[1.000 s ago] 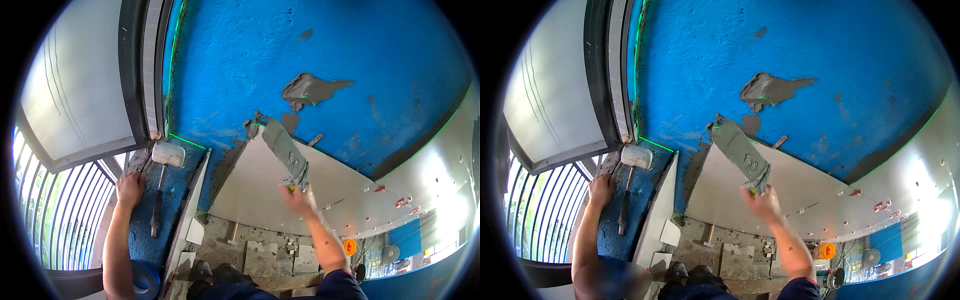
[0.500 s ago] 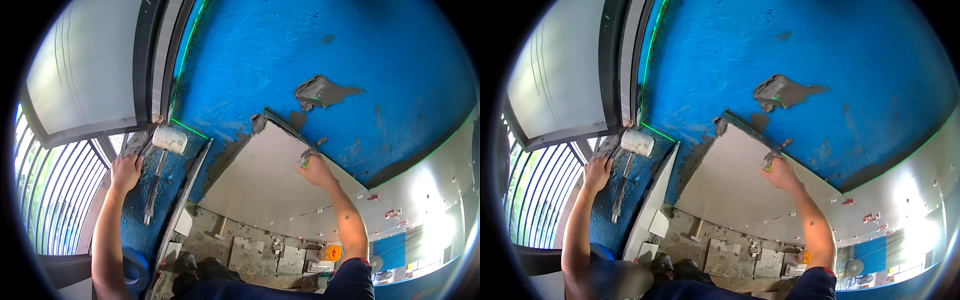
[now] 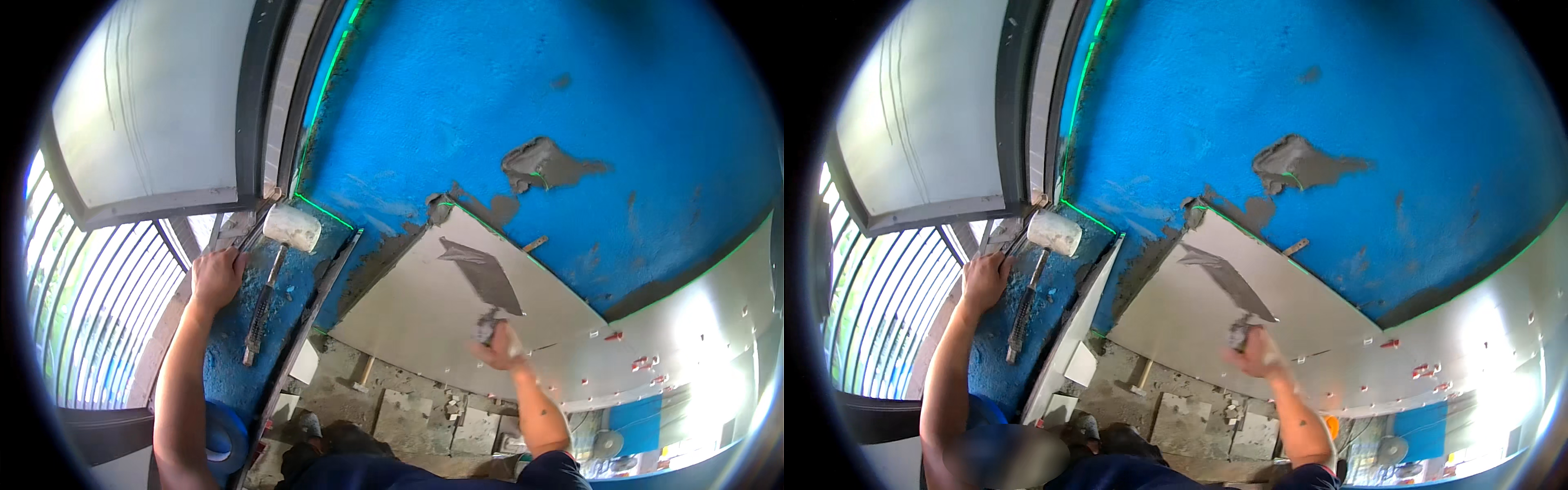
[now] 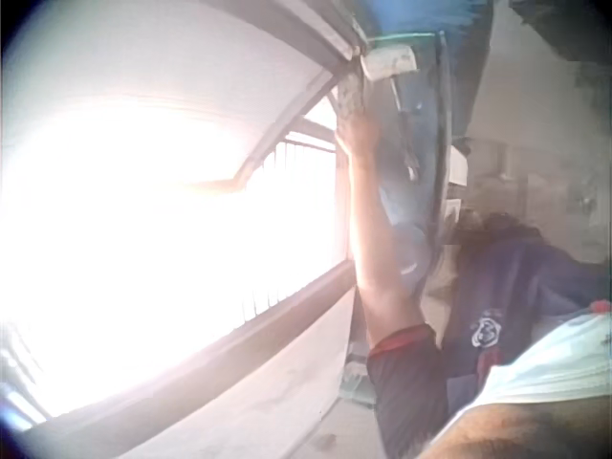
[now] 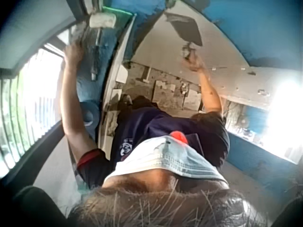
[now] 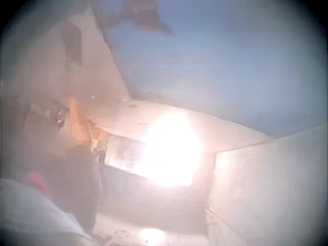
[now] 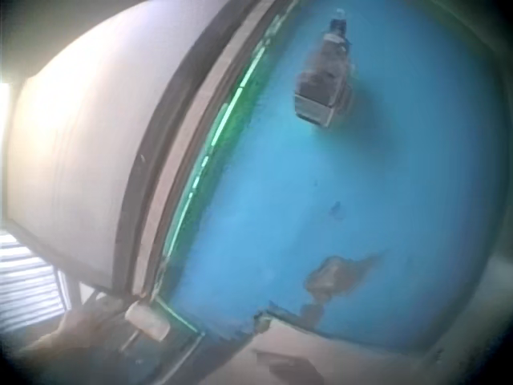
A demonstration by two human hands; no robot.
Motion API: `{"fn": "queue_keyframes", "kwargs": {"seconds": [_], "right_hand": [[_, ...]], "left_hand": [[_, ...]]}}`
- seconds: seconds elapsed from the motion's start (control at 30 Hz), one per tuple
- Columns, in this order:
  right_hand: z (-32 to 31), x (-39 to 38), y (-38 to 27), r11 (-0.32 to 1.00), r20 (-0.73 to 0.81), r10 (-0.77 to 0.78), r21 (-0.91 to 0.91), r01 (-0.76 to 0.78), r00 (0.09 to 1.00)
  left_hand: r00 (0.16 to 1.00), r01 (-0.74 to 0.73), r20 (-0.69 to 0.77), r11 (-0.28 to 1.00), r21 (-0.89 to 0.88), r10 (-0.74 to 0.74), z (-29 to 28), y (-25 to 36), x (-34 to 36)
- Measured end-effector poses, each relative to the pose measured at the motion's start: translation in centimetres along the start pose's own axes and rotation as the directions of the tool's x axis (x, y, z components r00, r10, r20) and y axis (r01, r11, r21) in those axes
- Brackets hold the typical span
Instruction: The person applies adhesive to a wall using a trowel and positions large tiles, tapping them into place with a rubber mallet.
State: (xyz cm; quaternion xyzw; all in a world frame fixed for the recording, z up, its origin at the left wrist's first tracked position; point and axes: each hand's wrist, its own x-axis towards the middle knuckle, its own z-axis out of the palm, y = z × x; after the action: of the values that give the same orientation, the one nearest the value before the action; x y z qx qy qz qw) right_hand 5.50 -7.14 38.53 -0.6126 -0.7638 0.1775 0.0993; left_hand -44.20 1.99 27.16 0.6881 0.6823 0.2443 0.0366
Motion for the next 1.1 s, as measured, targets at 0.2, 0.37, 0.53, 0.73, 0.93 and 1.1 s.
{"fn": "queue_keyframes", "kwargs": {"seconds": [0.2, 0.37, 0.53, 0.73, 0.93, 1.1], "right_hand": [[10.9, 7.7, -5.8, 0.769, -0.245, 0.077, 0.632, 0.099, 0.966], [16.5, 15.1, -6.6, 0.611, -0.246, 0.170, 0.786, 0.094, 0.954], [17.6, 18.3, -5.9, 0.357, -0.309, 0.313, 0.915, 0.190, 0.898], [18.6, 18.0, -5.2, 0.404, -0.398, 0.461, 0.890, 0.212, 0.793], [17.6, 16.5, -6.6, 0.554, -0.459, 0.510, 0.822, 0.131, 0.727], [18.4, 16.0, -5.9, 0.531, -0.412, 0.476, 0.839, 0.120, 0.777]], "left_hand": [[0.999, -0.004, -0.053, 0.996, 0.087, 0.008, 0.0, 0.6, 0.0], [0.998, -0.063, -0.020, 0.984, 0.167, 0.067, 0.8, 0.7, 0.5], [0.999, -0.013, 0.037, 0.986, 0.168, 0.007, -0.1, 0.6, 0.3], [0.998, -0.004, 0.066, 0.987, 0.160, -0.007, 0.0, 1.2, 0.5], [0.998, -0.006, 0.060, 0.986, 0.165, -0.004, 0.3, 0.8, 0.6], [0.998, -0.010, 0.056, 0.979, 0.204, -0.001, 0.3, 0.9, 0.5]]}}
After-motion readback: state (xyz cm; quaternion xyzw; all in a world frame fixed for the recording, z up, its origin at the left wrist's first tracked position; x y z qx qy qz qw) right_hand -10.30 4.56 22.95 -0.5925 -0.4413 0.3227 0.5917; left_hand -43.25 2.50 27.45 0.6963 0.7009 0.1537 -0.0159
